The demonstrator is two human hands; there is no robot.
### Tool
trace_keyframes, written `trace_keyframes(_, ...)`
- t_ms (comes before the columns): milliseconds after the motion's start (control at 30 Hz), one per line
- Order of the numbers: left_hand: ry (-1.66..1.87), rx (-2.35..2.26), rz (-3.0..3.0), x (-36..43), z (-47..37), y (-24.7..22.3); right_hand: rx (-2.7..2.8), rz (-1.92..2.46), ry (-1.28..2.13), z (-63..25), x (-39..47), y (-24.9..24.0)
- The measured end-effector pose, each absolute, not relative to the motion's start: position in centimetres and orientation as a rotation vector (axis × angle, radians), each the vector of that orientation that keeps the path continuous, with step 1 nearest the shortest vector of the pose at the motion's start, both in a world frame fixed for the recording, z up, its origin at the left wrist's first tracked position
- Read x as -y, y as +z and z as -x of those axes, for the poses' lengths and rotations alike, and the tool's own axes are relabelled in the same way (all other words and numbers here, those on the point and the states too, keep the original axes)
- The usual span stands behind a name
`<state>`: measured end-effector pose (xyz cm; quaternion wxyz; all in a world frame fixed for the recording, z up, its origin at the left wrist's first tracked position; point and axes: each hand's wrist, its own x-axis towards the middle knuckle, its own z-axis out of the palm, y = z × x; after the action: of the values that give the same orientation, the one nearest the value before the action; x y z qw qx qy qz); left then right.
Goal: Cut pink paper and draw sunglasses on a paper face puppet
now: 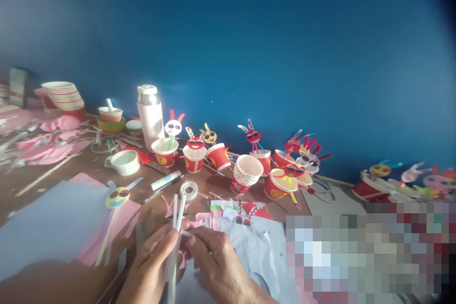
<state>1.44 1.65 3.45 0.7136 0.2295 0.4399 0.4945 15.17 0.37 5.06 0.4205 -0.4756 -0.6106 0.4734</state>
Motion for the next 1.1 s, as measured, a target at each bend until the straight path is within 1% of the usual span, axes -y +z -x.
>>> trace_keyframes(67,1.082,-0.966,-0.501,-1.6,-1.4,3.4,1.432,1.2,1.254,-15.0,-0.5,4.6)
trace_keyframes(233,1.065,-0.926,-0.606,-1.7,-1.2,3.6,1.039,1.089,1.558,-14.5,-0.9,4.0)
trace_keyframes(367,1.055,-0.929,-0.6,-1.9,-1.1,3.3,0.853,1.032,1.657,-14.4,-1.1,4.7)
trace_keyframes(467,1.098,-1.009,-0.583,-1.7,-0.9,2.5,0.792,0.981,1.667,-14.2,-1.2,4.3)
trace_keyframes(600,1.221,-1.209,-0.616,-1.4,-1.0,2.0,0.749,0.92,1.664,-13.7,-1.4,2.1)
trace_keyframes(700,1.126,-1.076,-0.617,-1.3,-1.6,2.6,0.77,0.942,1.607,-13.5,-1.5,0.7)
trace_keyframes(767,1.127,-1.013,-0.613,-1.4,-2.1,3.2,0.768,0.961,1.595,-13.5,-1.5,0.4)
trace_keyframes(1000,1.191,-0.959,-0.521,-1.2,-3.0,4.0,0.83,1.065,1.597,-13.6,-0.8,1.9)
trace_keyframes(1100,1.193,-0.972,-0.499,-0.8,-3.0,4.2,0.834,0.996,1.632,-13.6,-0.7,2.9)
